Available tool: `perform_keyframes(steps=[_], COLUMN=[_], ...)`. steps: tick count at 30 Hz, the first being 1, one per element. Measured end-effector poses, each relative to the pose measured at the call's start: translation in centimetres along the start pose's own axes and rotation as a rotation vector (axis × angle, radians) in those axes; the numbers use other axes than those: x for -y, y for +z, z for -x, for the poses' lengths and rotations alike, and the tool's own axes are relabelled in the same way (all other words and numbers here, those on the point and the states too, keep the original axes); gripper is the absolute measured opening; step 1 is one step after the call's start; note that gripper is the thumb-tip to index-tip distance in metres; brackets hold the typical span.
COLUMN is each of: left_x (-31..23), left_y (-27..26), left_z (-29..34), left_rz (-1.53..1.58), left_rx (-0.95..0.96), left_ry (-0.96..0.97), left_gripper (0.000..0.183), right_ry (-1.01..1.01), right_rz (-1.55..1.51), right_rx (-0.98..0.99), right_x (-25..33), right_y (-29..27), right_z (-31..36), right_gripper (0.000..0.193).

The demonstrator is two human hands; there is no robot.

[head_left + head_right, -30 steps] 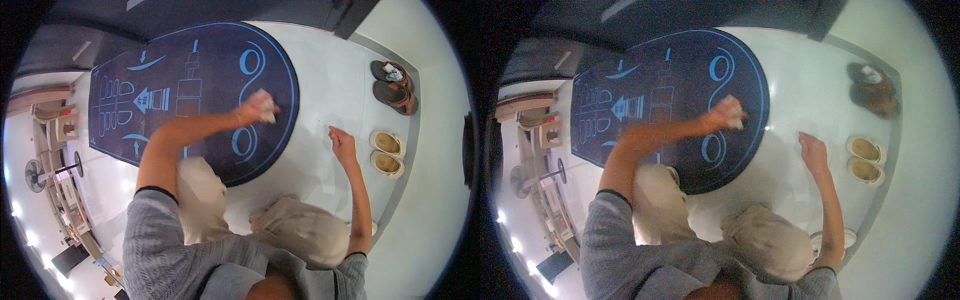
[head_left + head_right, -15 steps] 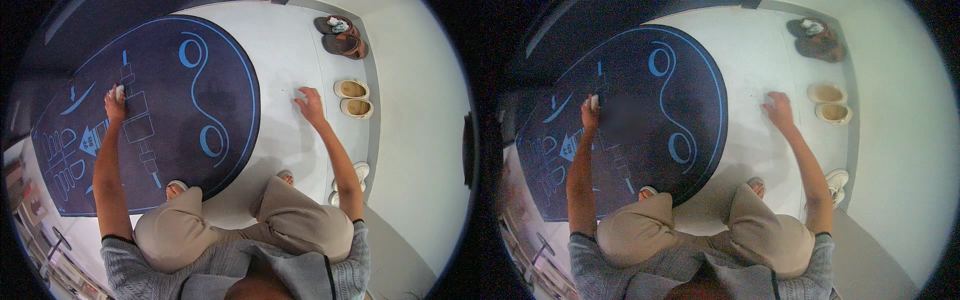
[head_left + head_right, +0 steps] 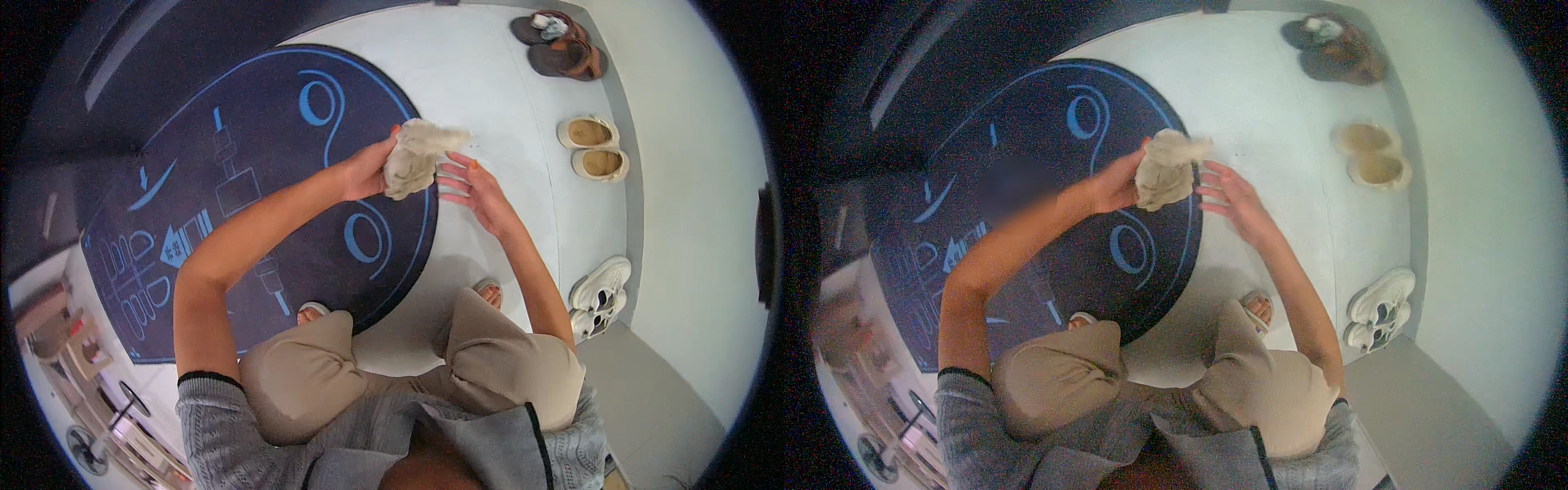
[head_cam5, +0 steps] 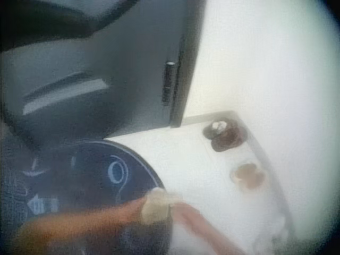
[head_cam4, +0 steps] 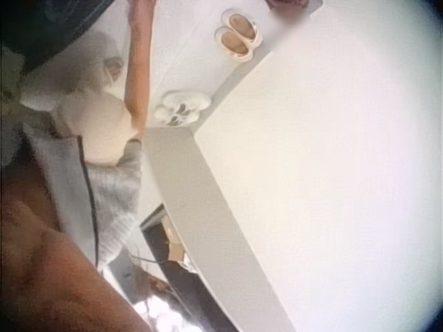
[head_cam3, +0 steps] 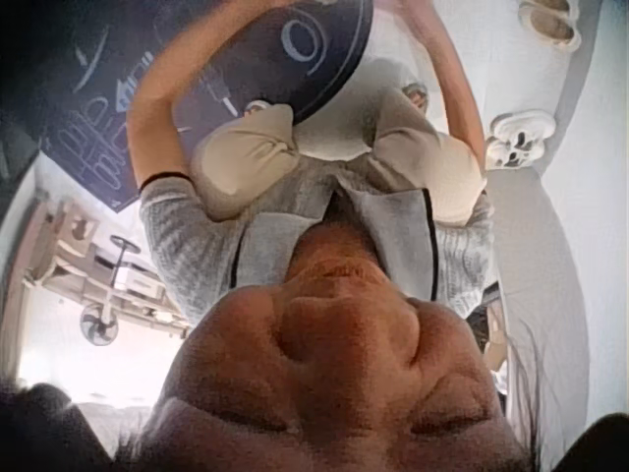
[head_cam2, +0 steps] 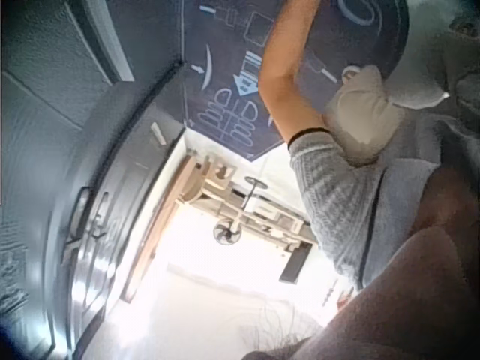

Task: The person kneels on the floor and wipes the white tiled surface with a cloth, moving aside several pairs of shoes to clean underneath them. They then proceed to wipe a large blue exercise mat with printed markings, cleaning the entire surface area.

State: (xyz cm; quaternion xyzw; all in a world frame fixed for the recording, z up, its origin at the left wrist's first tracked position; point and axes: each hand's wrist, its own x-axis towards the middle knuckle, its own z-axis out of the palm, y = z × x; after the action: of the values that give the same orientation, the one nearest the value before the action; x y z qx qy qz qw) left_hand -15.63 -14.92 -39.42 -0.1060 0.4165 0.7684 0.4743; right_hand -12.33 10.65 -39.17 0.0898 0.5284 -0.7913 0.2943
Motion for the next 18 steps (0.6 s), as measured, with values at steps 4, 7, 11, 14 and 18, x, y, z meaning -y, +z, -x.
perform_keyframes(steps=[4, 7, 11, 14, 18], left_x=[-1.9, -1.4, -0.8, -1.0, -0.7], left_y=[2.7, 2.8, 0.7, 1.9, 2.7], left_z=[-2.9, -4.6, -4.0, -3.7, -4.3], left_rz=[-0.061, -0.116, -0.046, -0.103, -0.717], left_rx=[0.040, -0.108, -0.217, -0.387, -0.807], left_ry=[-0.081, -0.121, 0.018, 0.111, 0.305], left_gripper=[0.061, 0.060, 0.063, 0.066, 0.063], right_ry=[0.014, -0.036, -0.083, -0.197, -0.297], right_rz=[-0.048, 0.146, 0.091, -0.007, -0.141], right_rx=[0.030, -0.112, -0.357, -0.464, -0.503], right_x=[1.1, -0.5, 0.4, 1.0, 0.7], right_y=[0.4, -3.8, -5.9, -7.2, -9.5], right_z=[-0.4, -1.6, -1.1, -1.0, -2.0], right_gripper=[0.045, 0.032, 0.018, 0.015, 0.016])
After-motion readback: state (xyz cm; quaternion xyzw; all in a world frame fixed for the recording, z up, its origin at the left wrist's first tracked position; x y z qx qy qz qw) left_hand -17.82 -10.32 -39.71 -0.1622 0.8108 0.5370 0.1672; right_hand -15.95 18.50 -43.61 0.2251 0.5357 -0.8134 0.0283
